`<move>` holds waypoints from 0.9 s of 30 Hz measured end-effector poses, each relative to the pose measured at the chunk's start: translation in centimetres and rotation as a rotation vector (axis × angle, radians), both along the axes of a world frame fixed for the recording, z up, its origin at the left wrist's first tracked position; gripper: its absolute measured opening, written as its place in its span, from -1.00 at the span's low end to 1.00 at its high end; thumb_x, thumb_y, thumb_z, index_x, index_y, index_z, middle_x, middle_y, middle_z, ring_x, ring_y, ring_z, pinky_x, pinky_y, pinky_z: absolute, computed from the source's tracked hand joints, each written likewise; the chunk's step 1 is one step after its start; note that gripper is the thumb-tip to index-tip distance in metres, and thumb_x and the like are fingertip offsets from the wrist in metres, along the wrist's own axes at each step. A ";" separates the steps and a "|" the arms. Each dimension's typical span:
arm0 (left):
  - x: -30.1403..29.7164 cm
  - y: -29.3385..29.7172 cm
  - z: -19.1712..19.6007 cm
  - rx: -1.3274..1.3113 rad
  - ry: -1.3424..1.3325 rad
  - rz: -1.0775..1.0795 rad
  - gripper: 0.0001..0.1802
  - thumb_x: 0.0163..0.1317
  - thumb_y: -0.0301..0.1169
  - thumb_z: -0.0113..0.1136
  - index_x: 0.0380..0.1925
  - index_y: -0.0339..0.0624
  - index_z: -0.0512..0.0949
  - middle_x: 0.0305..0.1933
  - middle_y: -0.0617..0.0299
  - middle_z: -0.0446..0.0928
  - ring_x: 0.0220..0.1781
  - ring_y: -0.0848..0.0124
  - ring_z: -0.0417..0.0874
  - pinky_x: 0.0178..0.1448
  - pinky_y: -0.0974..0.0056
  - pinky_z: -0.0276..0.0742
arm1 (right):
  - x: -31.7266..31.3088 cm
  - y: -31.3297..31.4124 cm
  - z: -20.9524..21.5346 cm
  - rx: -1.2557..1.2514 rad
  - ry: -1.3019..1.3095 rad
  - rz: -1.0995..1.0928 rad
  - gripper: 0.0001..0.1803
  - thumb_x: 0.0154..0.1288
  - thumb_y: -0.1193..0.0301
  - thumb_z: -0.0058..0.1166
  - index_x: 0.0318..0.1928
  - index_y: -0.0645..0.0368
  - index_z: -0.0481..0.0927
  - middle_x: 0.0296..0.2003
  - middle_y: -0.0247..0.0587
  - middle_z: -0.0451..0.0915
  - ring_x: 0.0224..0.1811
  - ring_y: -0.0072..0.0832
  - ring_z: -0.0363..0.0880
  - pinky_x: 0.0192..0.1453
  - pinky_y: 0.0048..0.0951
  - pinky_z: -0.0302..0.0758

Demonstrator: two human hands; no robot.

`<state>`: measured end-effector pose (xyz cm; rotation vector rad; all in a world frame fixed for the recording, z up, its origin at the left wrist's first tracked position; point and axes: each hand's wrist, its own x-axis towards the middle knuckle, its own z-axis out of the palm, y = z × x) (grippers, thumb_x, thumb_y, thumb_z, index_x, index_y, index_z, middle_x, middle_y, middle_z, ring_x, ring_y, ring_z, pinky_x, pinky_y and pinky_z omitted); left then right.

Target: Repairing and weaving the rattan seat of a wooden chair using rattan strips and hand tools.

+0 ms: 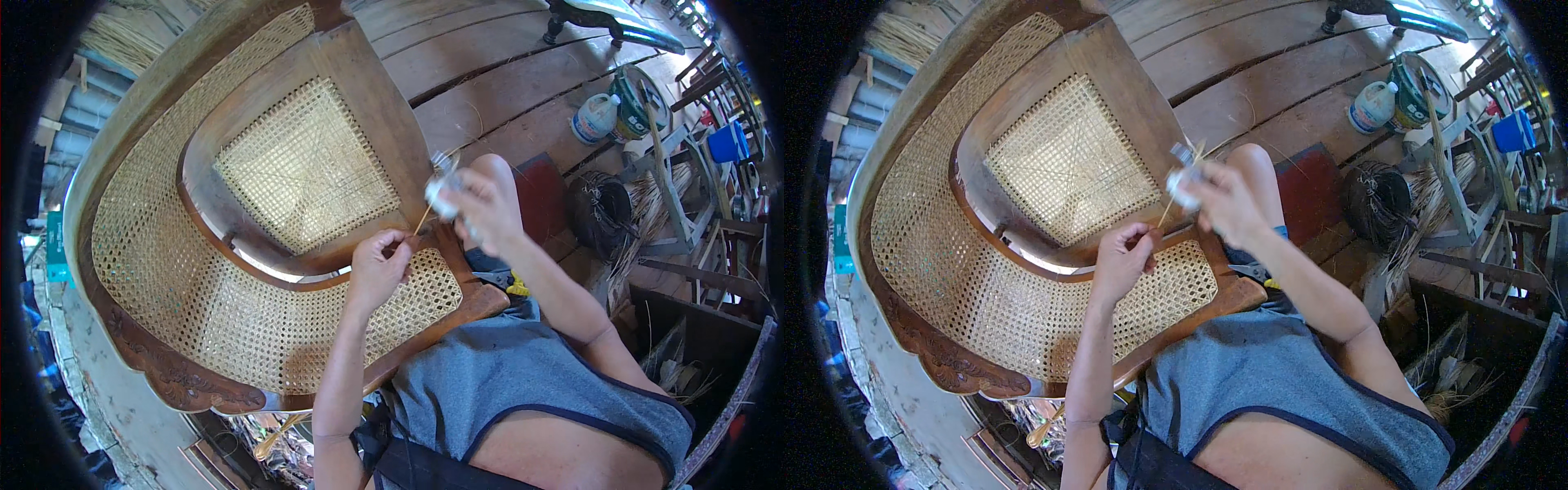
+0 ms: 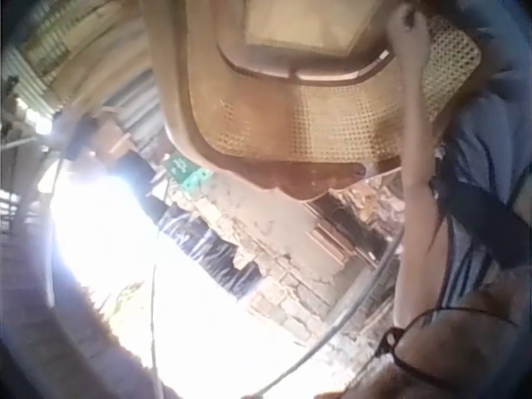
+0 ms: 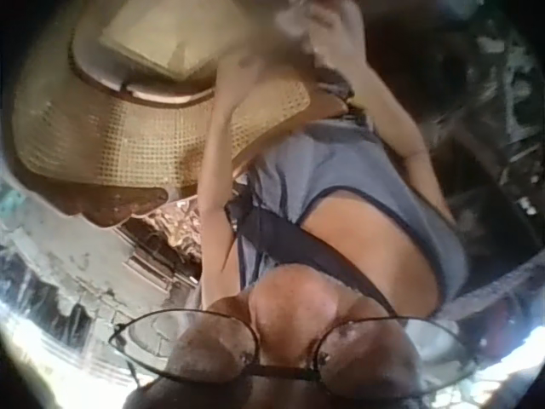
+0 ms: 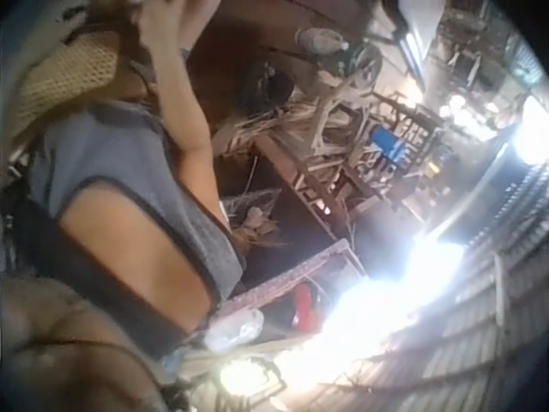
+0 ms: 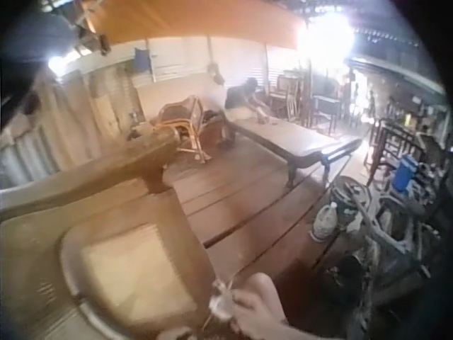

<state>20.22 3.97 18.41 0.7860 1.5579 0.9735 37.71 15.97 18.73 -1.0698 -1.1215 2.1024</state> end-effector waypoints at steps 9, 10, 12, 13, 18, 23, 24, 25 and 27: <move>0.4 0.0 0.1 0.127 -0.144 0.081 -0.84 0.35 -0.41 0.16 -0.19 -0.25 0.63 -0.54 0.37 0.52 -0.59 0.66 0.49 -0.53 0.50 0.45 | -0.5 -1.6 0.2 -0.079 0.057 0.290 -0.70 0.31 0.35 0.19 -0.03 0.23 0.55 -0.37 -0.30 0.57 -0.50 -0.74 0.44 -0.66 -0.71 0.22; 0.5 0.1 0.2 0.053 -0.128 0.100 -0.84 0.36 -0.43 0.13 -0.20 -0.26 0.63 -0.55 0.37 0.52 -0.60 0.66 0.47 -0.55 0.50 0.42 | -0.6 -2.1 0.0 0.120 0.009 0.206 -0.71 0.33 0.33 0.18 -0.04 0.24 0.54 -0.40 -0.33 0.55 -0.52 -0.74 0.41 -0.62 -0.68 0.24; 0.5 0.2 0.4 0.042 -0.028 0.003 -0.85 0.36 -0.46 0.08 -0.23 -0.28 0.62 -0.58 0.36 0.50 -0.61 0.67 0.46 -0.57 0.49 0.37 | -0.6 -2.5 0.0 0.323 -0.034 0.104 -0.71 0.34 0.31 0.17 -0.06 0.26 0.53 -0.43 -0.37 0.54 -0.53 -0.75 0.39 -0.59 -0.65 0.26; 0.5 0.1 0.5 0.076 -0.014 0.005 -0.85 0.35 -0.47 0.08 -0.24 -0.27 0.62 -0.58 0.36 0.50 -0.62 0.67 0.45 -0.57 0.48 0.36 | -0.6 -2.7 0.1 0.216 -0.031 0.173 -0.74 0.35 0.32 0.15 -0.11 0.26 0.52 -0.45 -0.40 0.52 -0.53 -0.73 0.38 -0.56 -0.60 0.28; 1.3 0.4 0.0 0.078 0.177 -0.029 -0.89 0.32 -0.51 0.09 -0.31 -0.27 0.59 -0.60 0.40 0.48 -0.62 0.67 0.38 -0.53 0.44 0.33 | -1.1 -2.6 0.3 0.738 -0.308 0.121 -0.78 0.29 0.38 0.14 -0.33 0.30 0.46 -0.55 -0.11 0.47 -0.54 -0.44 0.46 -0.46 -0.32 0.38; 1.9 0.9 0.6 0.257 0.353 -0.073 -0.88 0.33 -0.48 0.11 -0.27 -0.28 0.60 -0.60 0.43 0.37 -0.55 0.70 0.28 -0.46 0.45 0.26 | -1.6 -1.4 -0.2 0.869 -0.350 -0.140 -0.73 0.22 0.41 0.21 -0.42 0.31 0.40 -0.54 0.06 0.46 -0.52 -0.18 0.53 -0.42 -0.21 0.41; 1.8 0.5 1.2 0.337 0.372 -0.079 -0.88 0.33 -0.48 0.11 -0.27 -0.28 0.60 -0.60 0.43 0.37 -0.55 0.70 0.28 -0.46 0.45 0.26 | -1.2 -0.7 0.0 0.887 -0.369 -0.161 -0.73 0.22 0.41 0.21 -0.42 0.31 0.40 -0.54 0.06 0.46 -0.52 -0.18 0.53 -0.42 -0.21 0.41; 1.8 0.0 1.8 0.297 0.343 -0.096 -0.88 0.34 -0.47 0.12 -0.27 -0.28 0.60 -0.60 0.43 0.36 -0.54 0.69 0.28 -0.46 0.46 0.26 | -0.6 -0.1 0.1 0.999 -0.483 -0.155 -0.73 0.23 0.41 0.21 -0.42 0.31 0.41 -0.53 0.07 0.48 -0.50 -0.20 0.54 -0.41 -0.21 0.42; 1.6 -1.1 3.3 0.255 0.248 -0.121 -0.88 0.34 -0.46 0.13 -0.26 -0.28 0.60 -0.57 0.40 0.39 -0.52 0.69 0.31 -0.44 0.47 0.27 | 0.3 1.3 0.5 1.098 -0.720 -0.164 -0.74 0.23 0.39 0.20 -0.42 0.31 0.43 -0.49 0.09 0.51 -0.47 -0.19 0.54 -0.37 -0.23 0.43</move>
